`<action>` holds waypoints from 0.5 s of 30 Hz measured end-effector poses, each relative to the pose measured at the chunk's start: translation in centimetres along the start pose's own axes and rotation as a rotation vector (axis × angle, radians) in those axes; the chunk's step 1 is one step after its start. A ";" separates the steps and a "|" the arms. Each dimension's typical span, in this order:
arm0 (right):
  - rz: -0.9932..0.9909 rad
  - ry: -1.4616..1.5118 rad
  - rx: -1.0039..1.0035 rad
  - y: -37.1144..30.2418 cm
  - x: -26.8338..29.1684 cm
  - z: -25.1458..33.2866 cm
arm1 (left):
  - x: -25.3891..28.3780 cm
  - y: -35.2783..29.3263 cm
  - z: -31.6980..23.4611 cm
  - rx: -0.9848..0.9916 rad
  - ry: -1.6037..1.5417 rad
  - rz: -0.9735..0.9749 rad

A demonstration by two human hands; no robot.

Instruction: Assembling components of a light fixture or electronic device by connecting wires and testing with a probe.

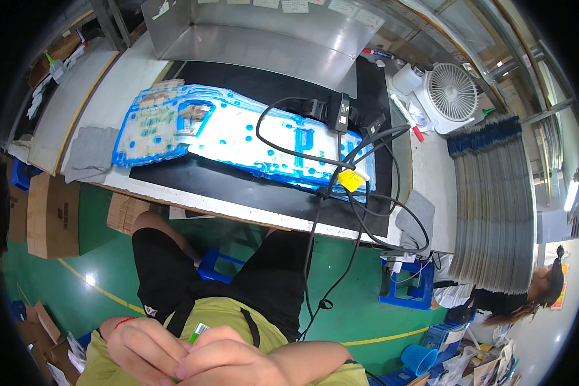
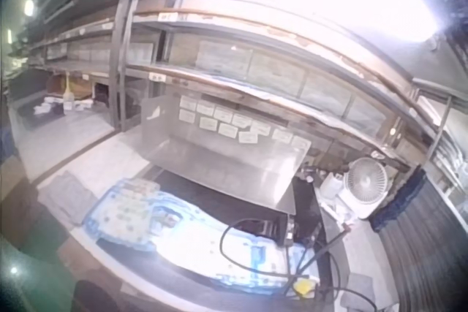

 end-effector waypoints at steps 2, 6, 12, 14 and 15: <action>-0.016 0.015 0.020 0.1 -0.1 0.0 | -0.1 0.1 0.0 -0.021 0.023 -0.003; -0.059 0.055 0.066 -0.1 -0.3 -0.1 | 0.0 0.6 -0.2 0.012 -0.002 0.015; -0.197 0.142 0.163 -1.0 -0.7 -0.4 | 0.2 0.0 -0.5 0.204 -0.118 0.131; -0.231 0.169 0.190 -1.0 -0.5 -0.5 | 0.3 -0.5 -0.7 0.253 -0.136 0.178; -0.156 0.180 0.162 -0.6 -0.4 -0.4 | 0.3 -0.7 -0.8 0.276 -0.144 0.200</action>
Point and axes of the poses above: each hand's wrist, its own y-axis towards the middle knuckle, its own x-axis out of the back of the hand, z = x × y, the point moved 5 cm from there along y, towards the middle knuckle, and after that the axes turned 5 degrees about z, right-handed, at the moved point
